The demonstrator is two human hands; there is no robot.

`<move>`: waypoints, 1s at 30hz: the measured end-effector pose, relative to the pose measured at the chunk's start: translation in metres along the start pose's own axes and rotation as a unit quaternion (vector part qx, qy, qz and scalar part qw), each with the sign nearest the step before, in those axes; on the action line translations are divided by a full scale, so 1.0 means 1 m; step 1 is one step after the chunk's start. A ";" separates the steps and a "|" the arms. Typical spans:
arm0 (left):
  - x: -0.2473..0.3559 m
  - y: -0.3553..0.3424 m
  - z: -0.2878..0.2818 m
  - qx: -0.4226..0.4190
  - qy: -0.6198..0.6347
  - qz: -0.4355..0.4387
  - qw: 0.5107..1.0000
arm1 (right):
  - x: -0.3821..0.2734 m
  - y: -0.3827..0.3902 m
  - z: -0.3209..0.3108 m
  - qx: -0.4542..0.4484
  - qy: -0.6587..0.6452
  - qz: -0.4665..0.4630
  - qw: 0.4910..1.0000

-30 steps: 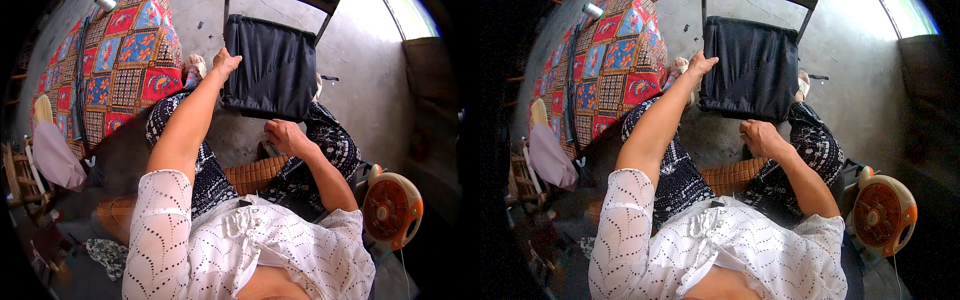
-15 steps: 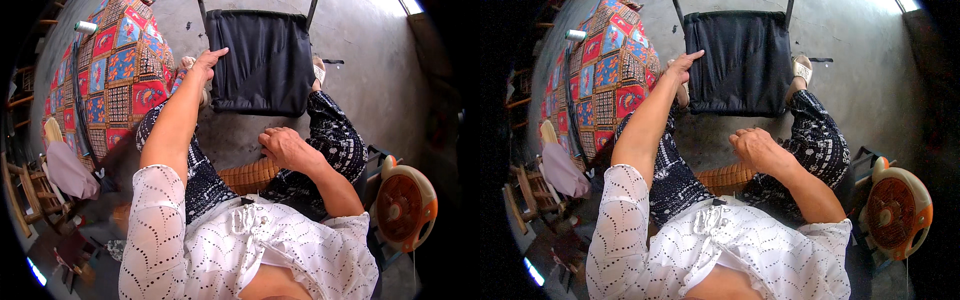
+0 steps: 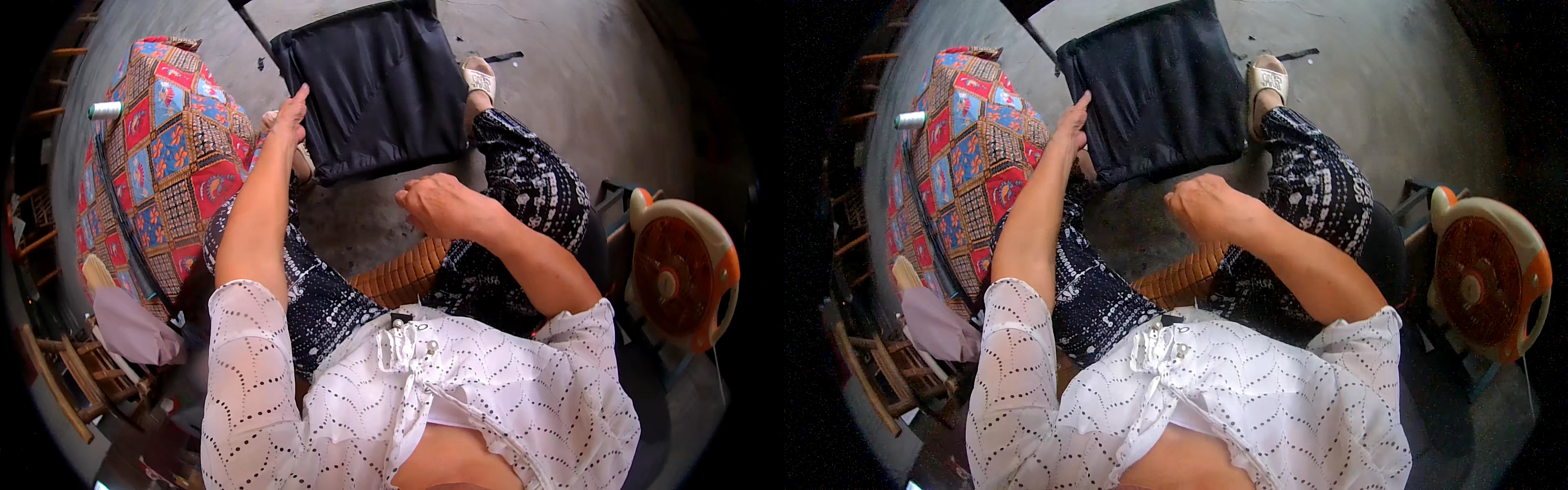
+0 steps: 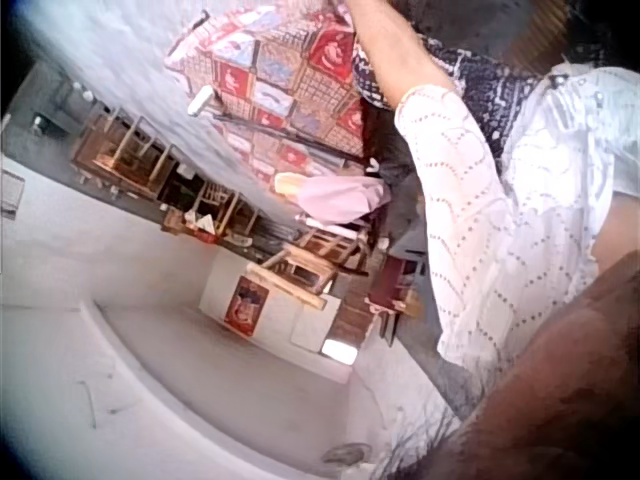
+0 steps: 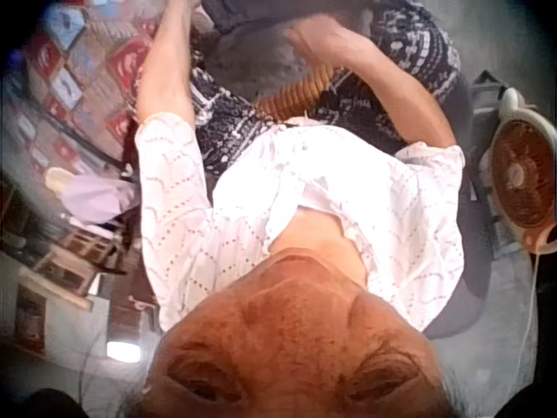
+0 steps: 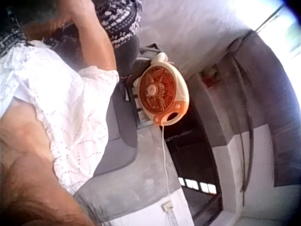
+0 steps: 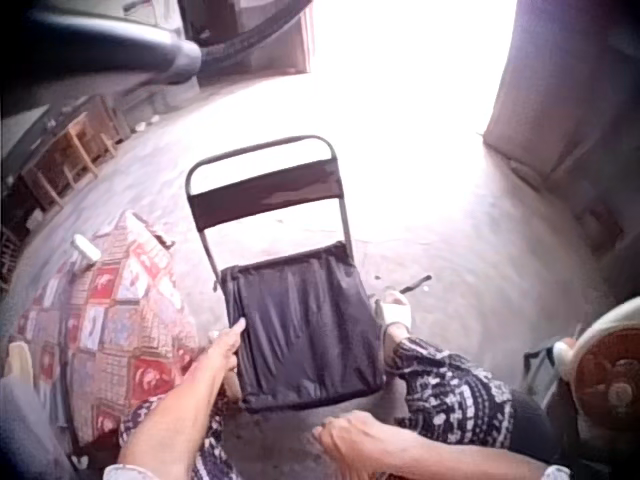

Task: The person fits a black fabric cover onto a metal chair frame and then holds a spool of grey thread.

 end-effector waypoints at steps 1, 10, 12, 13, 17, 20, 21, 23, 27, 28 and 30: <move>-0.001 0.002 0.000 0.020 -0.019 -0.011 1.000 | 0.003 0.000 0.002 -0.007 0.001 0.006 1.000; 0.028 0.098 -0.057 0.274 -0.384 0.182 0.862 | 0.072 0.020 -0.027 0.040 0.052 0.192 0.979; 0.014 0.131 -0.027 0.168 -0.385 0.199 0.886 | 0.071 0.026 -0.064 0.128 0.109 0.210 0.963; 0.006 0.150 -0.015 0.128 -0.413 0.194 0.881 | 0.070 0.026 -0.068 0.170 0.066 0.216 0.959; -0.028 0.171 0.007 0.085 -0.397 0.135 0.904 | 0.077 0.021 -0.057 0.182 -0.001 0.226 0.957; -0.050 0.167 0.013 0.089 -0.283 0.050 0.954 | 0.088 0.030 -0.045 0.171 -0.016 0.262 0.950; -0.053 0.166 0.014 0.090 -0.263 0.030 0.960 | 0.095 0.036 -0.047 0.201 -0.037 0.284 0.937; -0.053 0.168 0.013 0.071 -0.233 0.003 0.970 | 0.114 0.046 -0.049 0.227 -0.060 0.347 0.908; -0.055 0.167 -0.003 0.079 -0.230 -0.025 0.970 | 0.153 0.053 -0.026 0.221 -0.060 0.442 0.867; -0.056 0.170 -0.002 0.075 -0.223 -0.027 0.972 | 0.169 0.056 -0.011 0.211 -0.073 0.461 0.859; -0.070 0.162 -0.007 0.038 -0.195 -0.098 0.975 | 0.176 0.048 0.004 0.186 -0.133 0.459 0.858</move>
Point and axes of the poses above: each hand's wrist, its own y-axis away from the middle knuckle, its own z-axis out of the palm, x = y × z, the point moved 9 cm from there along -y, towards the middle knuckle, and after that the axes turned 5 degrees about -z, right-handed, at the moved point
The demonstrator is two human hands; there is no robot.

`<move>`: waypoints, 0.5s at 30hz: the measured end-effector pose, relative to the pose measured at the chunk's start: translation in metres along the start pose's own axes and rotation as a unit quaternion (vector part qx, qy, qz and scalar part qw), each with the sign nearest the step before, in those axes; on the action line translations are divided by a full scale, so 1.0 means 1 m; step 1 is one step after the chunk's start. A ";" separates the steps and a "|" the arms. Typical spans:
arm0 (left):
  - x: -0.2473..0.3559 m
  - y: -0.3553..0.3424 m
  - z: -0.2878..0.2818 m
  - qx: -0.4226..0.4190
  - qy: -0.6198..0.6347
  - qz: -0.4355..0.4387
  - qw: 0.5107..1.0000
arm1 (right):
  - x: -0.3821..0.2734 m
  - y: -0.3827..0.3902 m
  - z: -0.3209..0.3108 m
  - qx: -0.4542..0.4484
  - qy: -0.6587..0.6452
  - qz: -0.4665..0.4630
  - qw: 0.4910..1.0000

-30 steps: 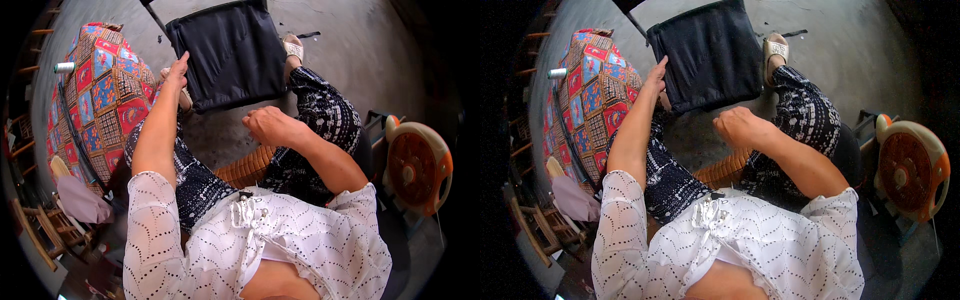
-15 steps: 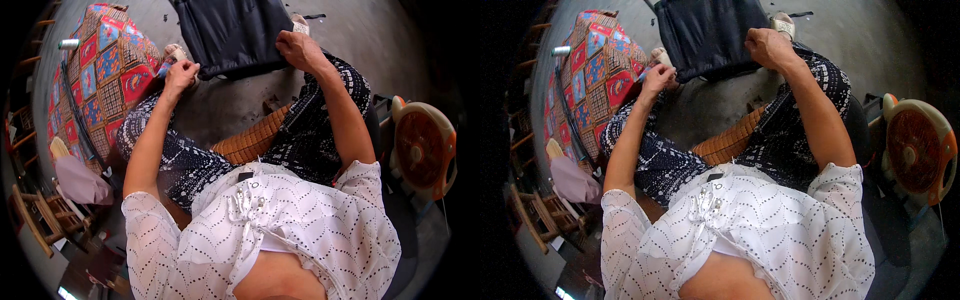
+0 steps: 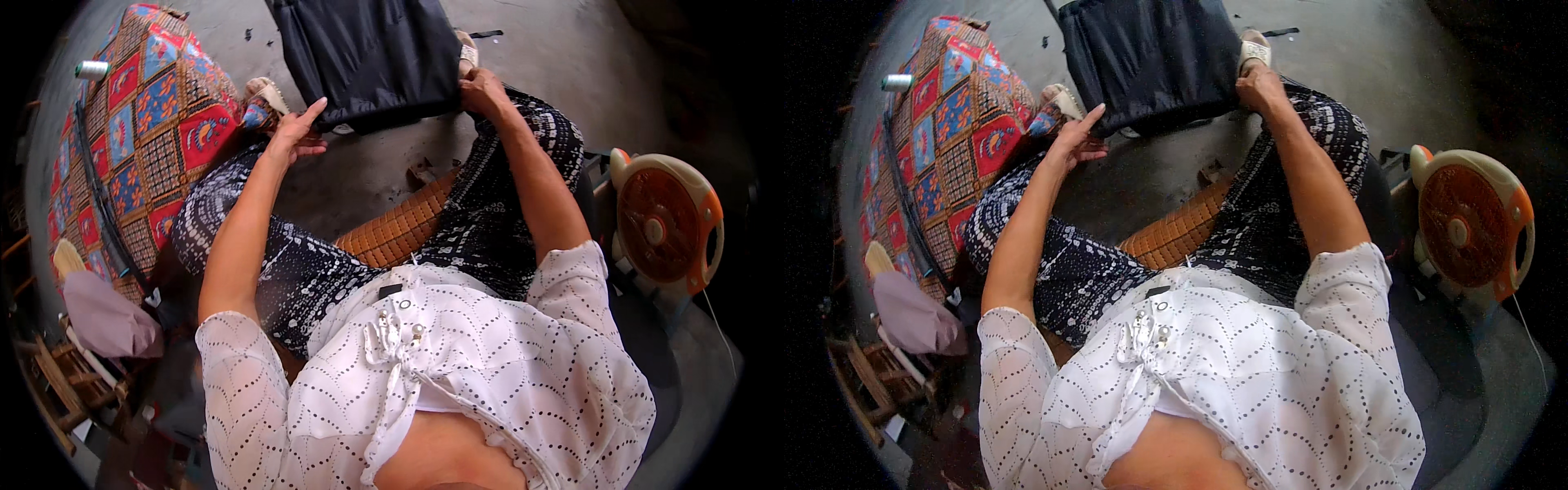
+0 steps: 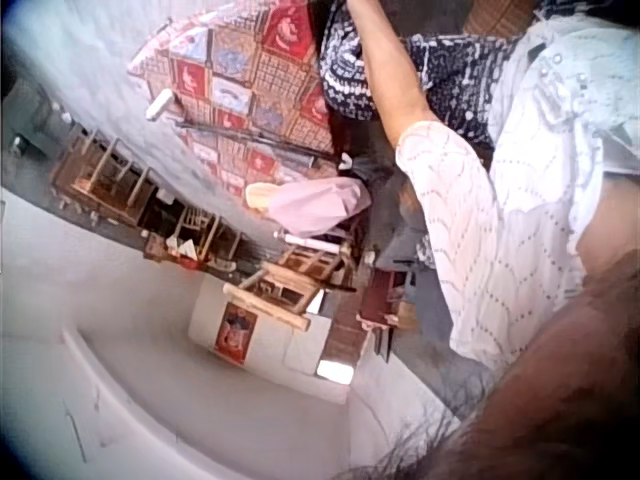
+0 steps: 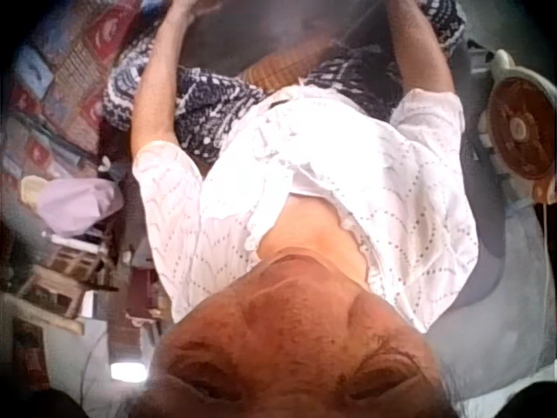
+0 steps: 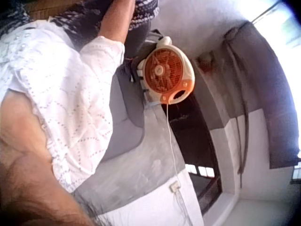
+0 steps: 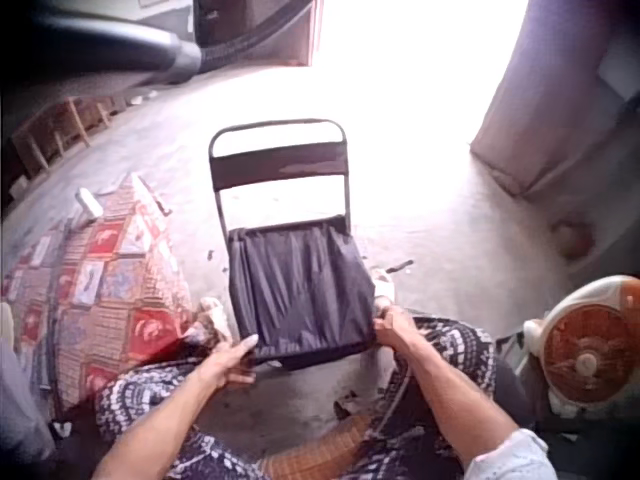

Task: The person fits a black fabric cover onto a metal chair frame and then holds a spool of grey thread.

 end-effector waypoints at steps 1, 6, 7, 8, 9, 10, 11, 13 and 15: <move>-0.001 -0.004 0.002 -0.005 0.008 0.002 1.000 | 0.010 -0.001 0.004 0.006 -0.097 0.047 0.994; 0.008 -0.007 0.012 -0.038 0.035 0.028 0.998 | 0.062 -0.024 0.043 -0.008 -0.225 0.126 0.966; 0.004 -0.008 0.007 -0.053 0.047 0.018 0.997 | 0.020 0.000 0.030 -0.022 -0.175 0.120 0.977; 0.004 -0.010 0.010 -0.050 0.048 0.020 0.997 | 0.019 0.005 0.021 0.010 -0.117 0.091 0.989; 0.004 -0.012 0.012 -0.047 0.049 0.023 0.997 | 0.023 0.012 0.022 0.007 -0.152 0.114 0.982; 0.002 -0.013 0.013 -0.042 0.051 0.025 0.998 | 0.025 0.018 0.023 0.003 -0.187 0.136 0.973; 0.001 -0.014 0.016 -0.053 0.061 0.031 0.996 | 0.026 0.016 0.020 0.013 -0.161 0.115 0.980; 0.000 -0.015 0.016 -0.057 0.058 0.030 0.996 | 0.030 0.012 0.021 0.032 -0.110 0.072 0.991; -0.001 -0.016 0.014 -0.056 0.055 0.021 0.997 | 0.033 0.011 0.025 0.030 -0.189 0.083 0.978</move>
Point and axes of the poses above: each hand's wrist, its own y-axis away from the middle knuckle, its own z-axis out of the palm, x = y × z, the point moved 9 cm from there along -y, towards the middle knuckle, and after that the axes turned 5 degrees about -z, right-handed, at the moved point
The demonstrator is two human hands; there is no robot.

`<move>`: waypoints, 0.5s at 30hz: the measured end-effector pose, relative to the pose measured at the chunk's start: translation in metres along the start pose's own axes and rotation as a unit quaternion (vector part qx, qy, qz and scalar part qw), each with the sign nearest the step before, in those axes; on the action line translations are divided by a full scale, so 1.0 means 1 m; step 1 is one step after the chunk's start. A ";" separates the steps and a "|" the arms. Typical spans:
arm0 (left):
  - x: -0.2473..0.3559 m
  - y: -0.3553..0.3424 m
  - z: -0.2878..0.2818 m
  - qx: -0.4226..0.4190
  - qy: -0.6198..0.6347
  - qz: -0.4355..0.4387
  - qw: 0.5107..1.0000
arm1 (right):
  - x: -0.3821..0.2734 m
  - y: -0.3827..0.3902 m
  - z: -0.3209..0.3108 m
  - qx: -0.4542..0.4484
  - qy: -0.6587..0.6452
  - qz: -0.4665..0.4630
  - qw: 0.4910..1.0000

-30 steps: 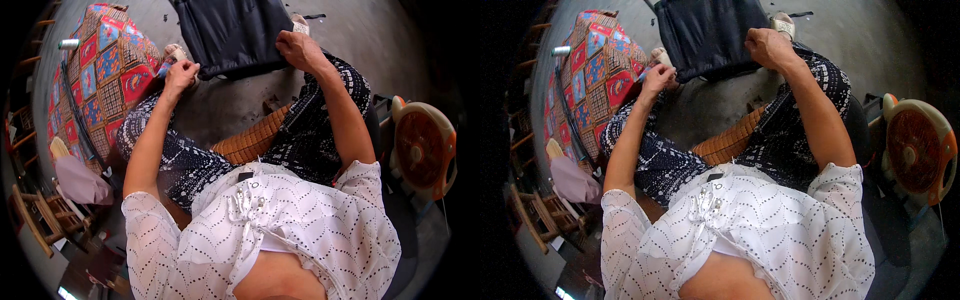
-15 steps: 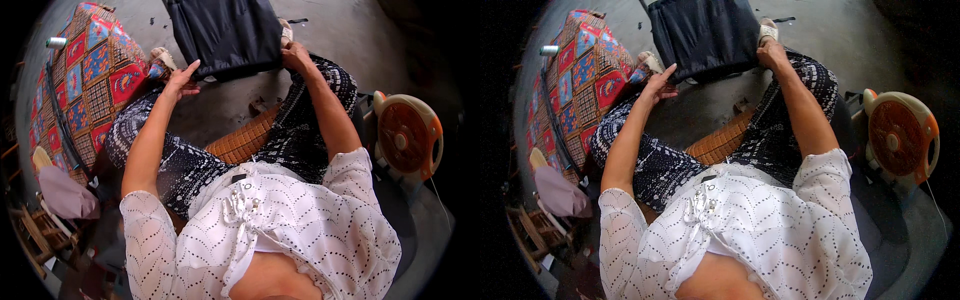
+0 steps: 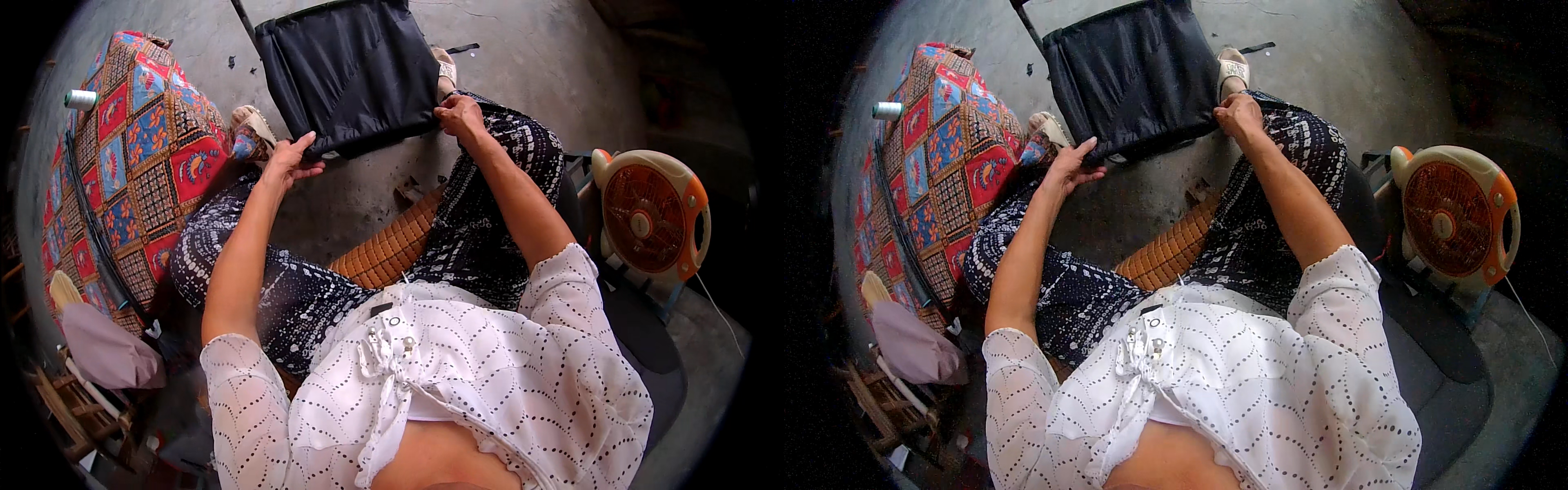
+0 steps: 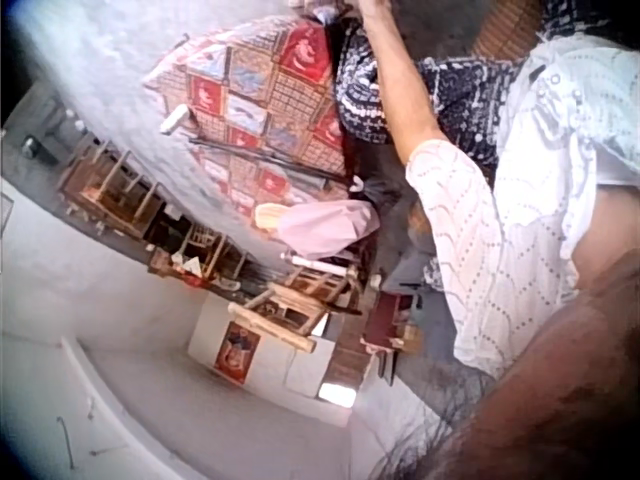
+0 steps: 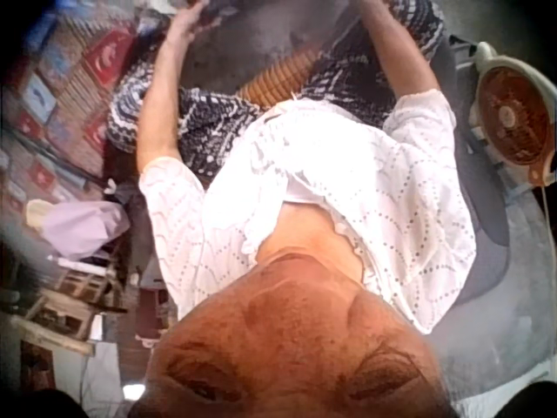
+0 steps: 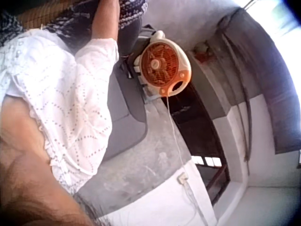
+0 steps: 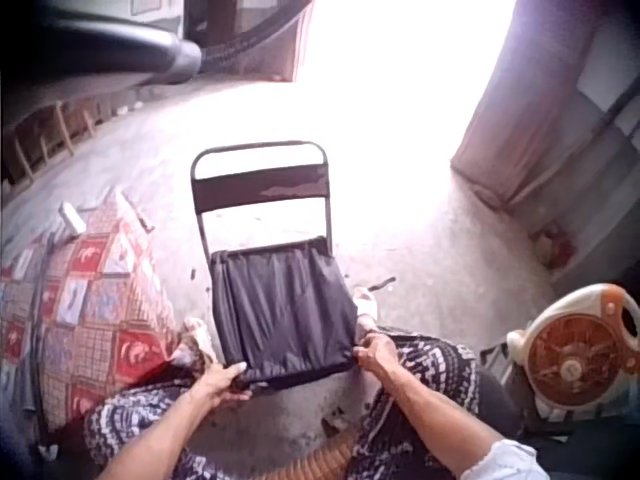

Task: The person fits a black fabric cover onto a metal chair frame and then holds a spool of grey thread.

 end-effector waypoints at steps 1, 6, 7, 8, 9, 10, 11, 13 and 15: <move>0.000 -0.001 -0.001 0.000 0.005 0.001 1.000 | 0.002 -0.001 0.001 -0.003 -0.040 0.007 0.999; -0.001 -0.007 -0.001 -0.014 0.011 -0.024 1.000 | 0.013 -0.011 0.005 0.004 -0.001 0.013 1.000; -0.001 -0.007 -0.001 -0.013 0.017 -0.023 1.000 | 0.010 -0.008 0.005 0.010 -0.007 0.016 1.000; 0.001 -0.006 0.001 -0.015 0.020 -0.022 0.999 | 0.005 -0.008 0.002 0.011 0.030 -0.003 0.999; 0.002 -0.005 0.003 -0.017 0.024 -0.020 0.999 | 0.009 -0.011 0.005 0.002 -0.001 -0.004 1.000; 0.003 -0.007 0.002 -0.011 0.040 -0.006 0.999 | 0.016 -0.017 0.011 -0.008 -0.030 -0.005 0.999; 0.002 -0.008 -0.004 -0.003 0.056 0.005 0.998 | 0.017 -0.018 0.018 -0.020 -0.062 -0.004 0.998; 0.003 -0.010 -0.018 0.021 0.080 0.023 0.996 | 0.030 -0.015 0.047 -0.114 -0.222 0.084 0.965; 0.009 -0.008 -0.032 0.052 0.098 0.039 0.993 | 0.031 -0.004 0.070 -0.184 -0.400 0.125 0.889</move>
Point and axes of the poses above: each hand's wrist, its own y-axis away from the middle knuckle, its own z-axis out of the palm, x = y × z, the point moved 9 cm from there along -y, towards the middle knuckle, and after that the axes turned 5 degrees about -z, right-handed, at the moved point
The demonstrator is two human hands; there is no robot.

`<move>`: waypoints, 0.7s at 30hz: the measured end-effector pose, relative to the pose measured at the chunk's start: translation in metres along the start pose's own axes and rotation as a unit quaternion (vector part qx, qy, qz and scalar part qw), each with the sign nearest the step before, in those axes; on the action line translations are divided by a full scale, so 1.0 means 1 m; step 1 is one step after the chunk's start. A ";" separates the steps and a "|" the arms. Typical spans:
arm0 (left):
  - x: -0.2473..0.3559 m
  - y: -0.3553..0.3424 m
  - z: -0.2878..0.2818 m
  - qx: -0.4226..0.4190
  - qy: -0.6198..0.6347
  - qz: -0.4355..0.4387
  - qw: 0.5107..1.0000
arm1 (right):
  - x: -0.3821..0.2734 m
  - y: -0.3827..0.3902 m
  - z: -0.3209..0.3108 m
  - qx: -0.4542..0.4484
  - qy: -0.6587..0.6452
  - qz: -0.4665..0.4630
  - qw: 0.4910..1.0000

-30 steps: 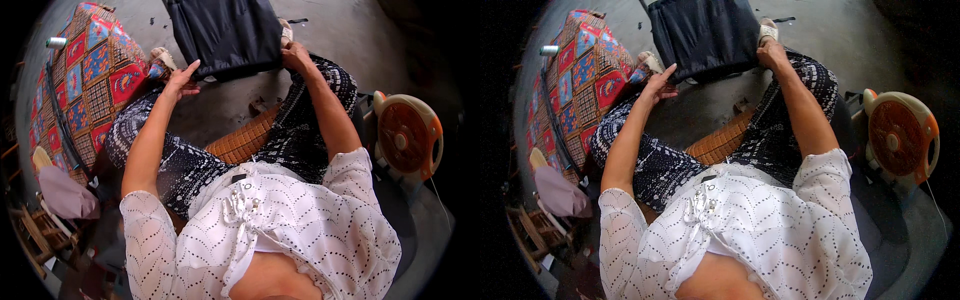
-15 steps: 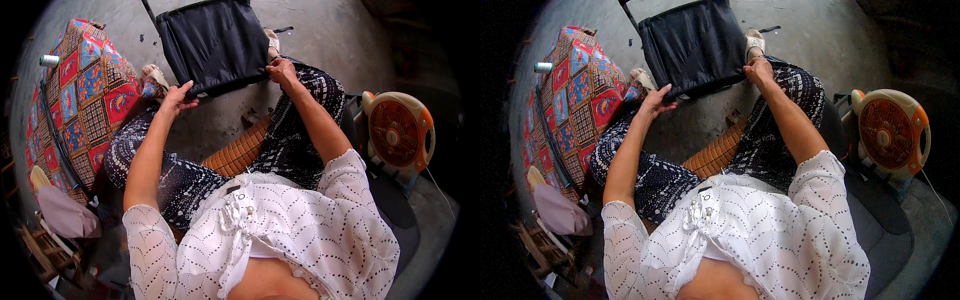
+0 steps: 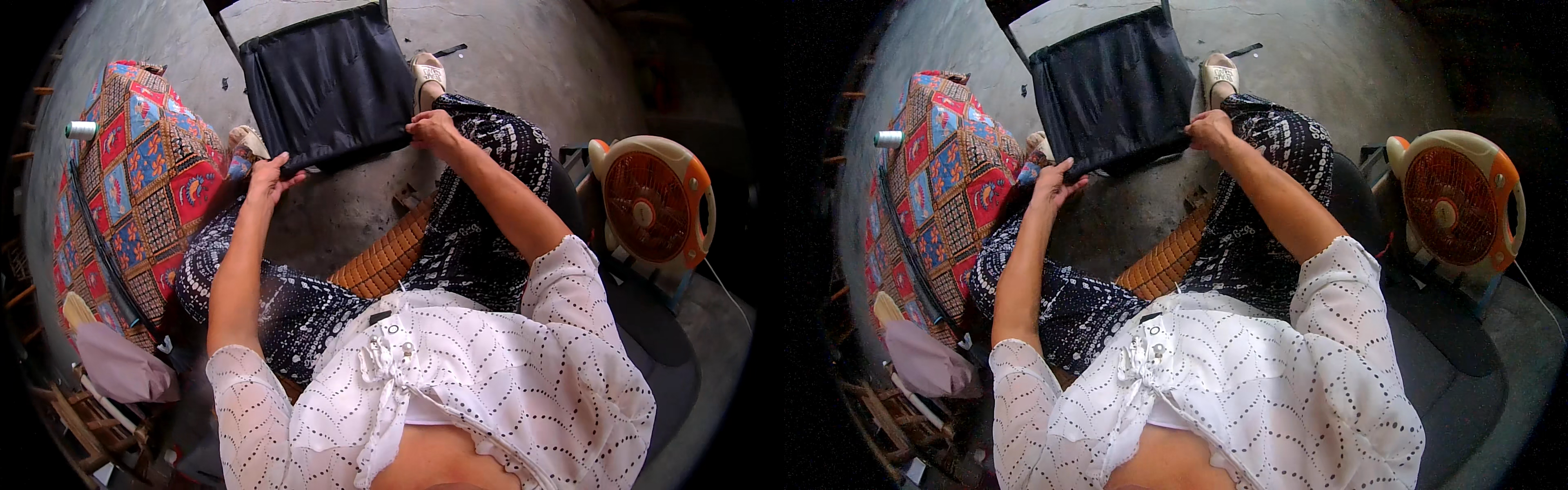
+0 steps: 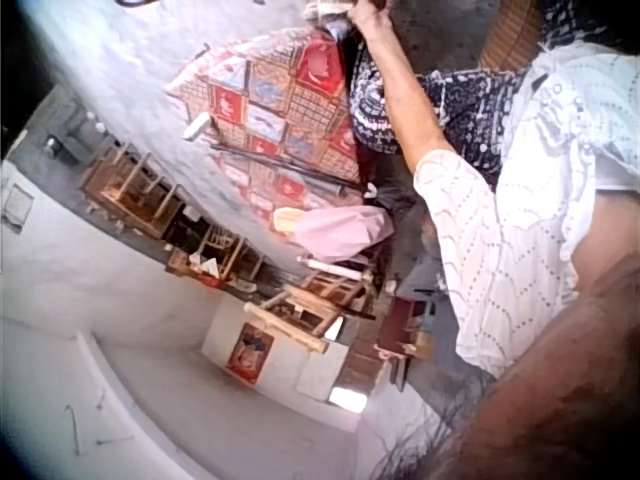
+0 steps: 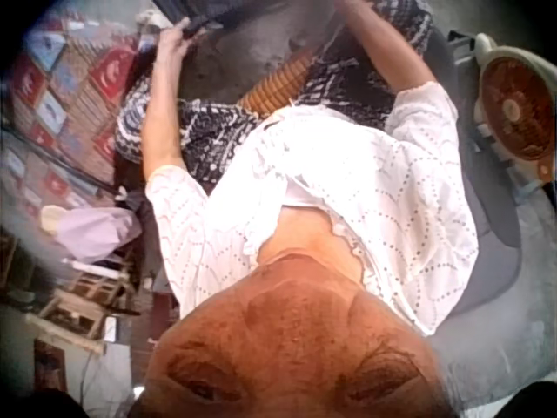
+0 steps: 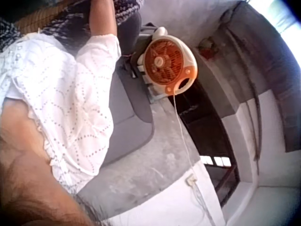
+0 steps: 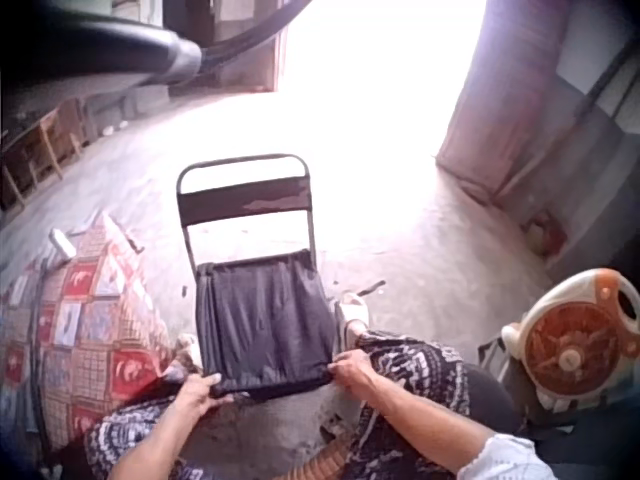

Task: The person fits a black fabric cover onto a metal chair frame and then holds a spool of grey thread.

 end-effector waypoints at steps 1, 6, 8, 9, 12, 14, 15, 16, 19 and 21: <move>0.004 -0.010 -0.009 -0.008 0.001 0.014 1.000 | 0.002 -0.002 0.003 -0.006 -0.021 -0.014 1.000; 0.035 -0.010 -0.047 0.080 0.159 0.171 0.969 | -0.005 0.026 0.066 0.037 0.027 -0.049 0.998; 0.034 0.003 -0.034 0.109 0.229 0.197 0.947 | 0.004 0.028 0.059 0.137 0.031 -0.066 0.988; 0.024 0.017 -0.025 0.188 0.181 0.148 0.954 | 0.008 0.022 0.054 0.142 0.043 -0.068 0.987; -0.004 0.038 0.012 0.140 0.135 0.077 0.978 | 0.006 0.023 0.056 0.160 0.087 -0.057 0.982; -0.036 0.044 0.074 -0.039 0.143 -0.067 0.987 | 0.004 0.022 0.058 0.164 0.122 -0.061 0.977; -0.050 0.051 0.097 -0.086 0.130 -0.117 0.981 | 0.005 0.017 0.060 0.156 0.139 -0.073 0.975; -0.055 0.055 0.117 -0.096 0.141 -0.105 0.980 | 0.004 0.015 0.061 0.148 0.157 -0.085 0.973; -0.060 0.043 0.143 -0.076 0.211 -0.035 0.974 | 0.002 0.019 0.062 0.109 0.133 -0.075 0.982; -0.065 0.031 0.150 -0.057 0.251 0.002 0.966 | -0.009 0.025 0.055 0.130 0.171 -0.095 0.972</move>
Point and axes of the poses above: each hand's wrist, its own y-axis away from the middle knuckle, its own z-axis out of the palm, x = y × z, the point moved 9 cm from there along -y, towards the middle knuckle, and after that the axes turned 5 degrees about -z, right-handed, at the moved point
